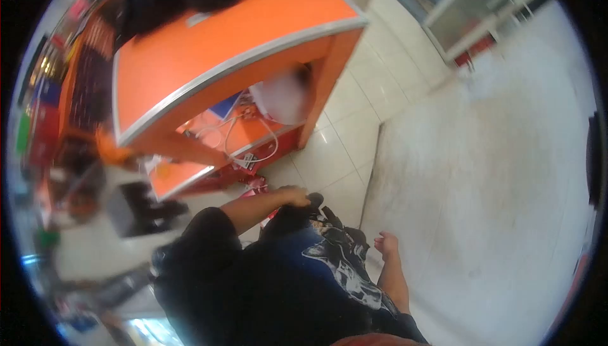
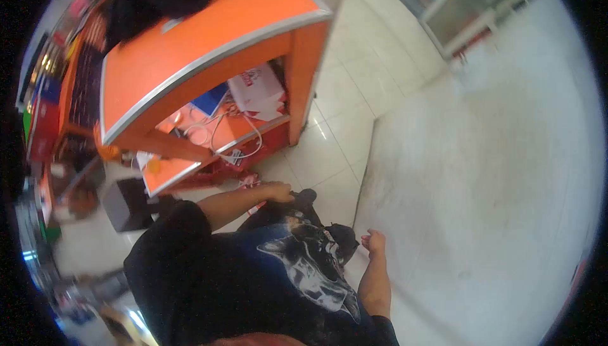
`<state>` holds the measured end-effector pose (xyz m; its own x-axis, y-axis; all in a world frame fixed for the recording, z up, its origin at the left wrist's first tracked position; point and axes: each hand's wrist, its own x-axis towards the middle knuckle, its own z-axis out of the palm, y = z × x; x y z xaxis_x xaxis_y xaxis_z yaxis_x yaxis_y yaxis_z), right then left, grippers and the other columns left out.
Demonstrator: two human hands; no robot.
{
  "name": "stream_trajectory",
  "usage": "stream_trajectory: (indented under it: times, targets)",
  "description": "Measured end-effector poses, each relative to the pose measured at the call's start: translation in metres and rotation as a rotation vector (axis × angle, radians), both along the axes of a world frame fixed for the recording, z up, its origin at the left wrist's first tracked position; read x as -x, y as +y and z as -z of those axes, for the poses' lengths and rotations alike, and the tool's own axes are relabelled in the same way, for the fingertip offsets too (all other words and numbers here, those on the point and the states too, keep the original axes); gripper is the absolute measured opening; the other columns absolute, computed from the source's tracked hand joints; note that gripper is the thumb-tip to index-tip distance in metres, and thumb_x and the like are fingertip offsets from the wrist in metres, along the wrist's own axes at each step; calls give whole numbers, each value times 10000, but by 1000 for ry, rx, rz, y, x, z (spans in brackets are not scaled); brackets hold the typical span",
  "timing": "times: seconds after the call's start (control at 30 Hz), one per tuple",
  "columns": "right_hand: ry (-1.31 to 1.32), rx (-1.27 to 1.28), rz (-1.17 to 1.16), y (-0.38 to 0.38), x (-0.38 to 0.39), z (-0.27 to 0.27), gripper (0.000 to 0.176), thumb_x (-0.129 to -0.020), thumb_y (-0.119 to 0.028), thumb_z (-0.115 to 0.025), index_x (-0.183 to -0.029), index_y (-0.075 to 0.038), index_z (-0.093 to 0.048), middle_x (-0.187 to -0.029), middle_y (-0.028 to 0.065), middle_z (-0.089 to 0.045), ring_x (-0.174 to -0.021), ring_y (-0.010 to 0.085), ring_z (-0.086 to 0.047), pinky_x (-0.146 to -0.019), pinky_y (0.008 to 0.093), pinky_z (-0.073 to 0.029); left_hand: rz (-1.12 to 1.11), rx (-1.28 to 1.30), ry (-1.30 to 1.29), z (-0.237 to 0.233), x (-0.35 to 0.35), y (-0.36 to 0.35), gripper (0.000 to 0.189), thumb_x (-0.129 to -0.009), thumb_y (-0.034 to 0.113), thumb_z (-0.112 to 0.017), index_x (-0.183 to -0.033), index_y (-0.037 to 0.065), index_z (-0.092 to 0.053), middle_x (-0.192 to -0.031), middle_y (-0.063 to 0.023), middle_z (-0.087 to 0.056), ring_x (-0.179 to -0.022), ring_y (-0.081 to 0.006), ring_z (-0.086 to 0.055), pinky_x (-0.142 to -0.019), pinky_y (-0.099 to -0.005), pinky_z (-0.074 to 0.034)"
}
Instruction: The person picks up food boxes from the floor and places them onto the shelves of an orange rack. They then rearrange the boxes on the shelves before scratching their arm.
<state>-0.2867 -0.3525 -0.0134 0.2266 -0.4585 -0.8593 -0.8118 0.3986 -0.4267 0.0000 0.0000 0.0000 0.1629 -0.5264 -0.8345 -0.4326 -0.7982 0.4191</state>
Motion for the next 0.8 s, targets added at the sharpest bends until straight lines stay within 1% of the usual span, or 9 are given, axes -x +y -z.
stream_trajectory:
  times: [0.07, 0.17, 0.27, 0.33, 0.4, 0.47, 0.57, 0.73, 0.8]
  targets:
    - [22, 26, -179, -31, -20, 12, 347, -974, -256, -590, -1230, -23, -605, -828, 161, -709, -636, 234, -655, -616, 371, -557, -404, -8, -107, 0, 40, 24, 639, -918, 565, -582, -1213, 14, -714, -1247, -269, -681, -1189, -404, -650, -1038, -482, -487]
    - [75, 26, -474, -81, -108, 13, 361, -979, -276, -583, -1263, -53, -583, -885, 155, -709, -691, 243, -651, -679, 389, -554, -593, 54, -19, 6, 38, 14, 590, -892, 482, -598, -1215, 2, -710, -1259, -273, -674, -1179, -393, -659, -1021, -460, -511]
    - [53, -99, -720, -72, -176, 79, 333, -960, -300, -630, -1211, -82, -623, -901, 190, -720, -760, 298, -688, -683, 404, -551, -719, 42, -88, 26, 65, 29, 529, -885, 433, -602, -1154, -5, -727, -1196, -281, -692, -1132, -416, -671, -999, -468, -517]
    - [-380, 622, -2340, -49, -217, 83, 264, -929, -297, -660, -1056, -67, -688, -909, 183, -731, -767, 311, -707, -652, 430, -554, -829, 77, -89, 42, 89, 39, 505, -883, 423, -606, -1123, -3, -734, -1157, -283, -700, -1098, -422, -680, -975, -481, -523]
    - [-970, 666, -2381, -32, -248, 101, 233, -907, -256, -668, -896, -26, -700, -876, 154, -734, -738, 266, -714, -628, 423, -555, -949, 122, -96, 42, 132, 27, 482, -882, 412, -609, -1091, -1, -742, -1117, -285, -707, -1064, -427, -689, -952, -494, -529]
    - [-99, -109, -1577, 6, -274, 58, 206, -909, -214, -661, -880, -11, -681, -816, 136, -718, -680, 226, -692, -590, 390, -542, -1288, 130, -133, 19, 170, 8, 428, -875, 377, -611, -1013, -4, -748, -1031, -277, -719, -983, -427, -706, -896, -517, -539]
    - [-274, -136, -1853, 29, -322, 74, 187, -934, -188, -626, -917, -4, -659, -789, 124, -706, -647, 182, -666, -575, 335, -528, -1508, 77, -298, 50, 232, -31, 393, -865, 362, -627, -964, 4, -755, -996, -266, -724, -953, -427, -708, -866, -517, -546]
    - [-142, -157, -1701, 33, -350, 87, 181, -965, -185, -602, -1027, -24, -658, -831, 107, -716, -684, 166, -664, -586, 328, -532, -1722, -125, -185, -30, 274, -73, 362, -845, 351, -665, -953, 20, -761, -967, -247, -731, -941, -409, -715, -849, -506, -551]
    - [-39, -183, -1806, 30, -354, 93, 185, -965, -193, -612, -1051, -35, -657, -867, 110, -724, -703, 165, -670, -580, 331, -531, -1777, -98, -161, -42, 290, -88, 349, -851, 340, -669, -950, 18, -761, -960, -248, -730, -933, -404, -717, -837, -500, -551]
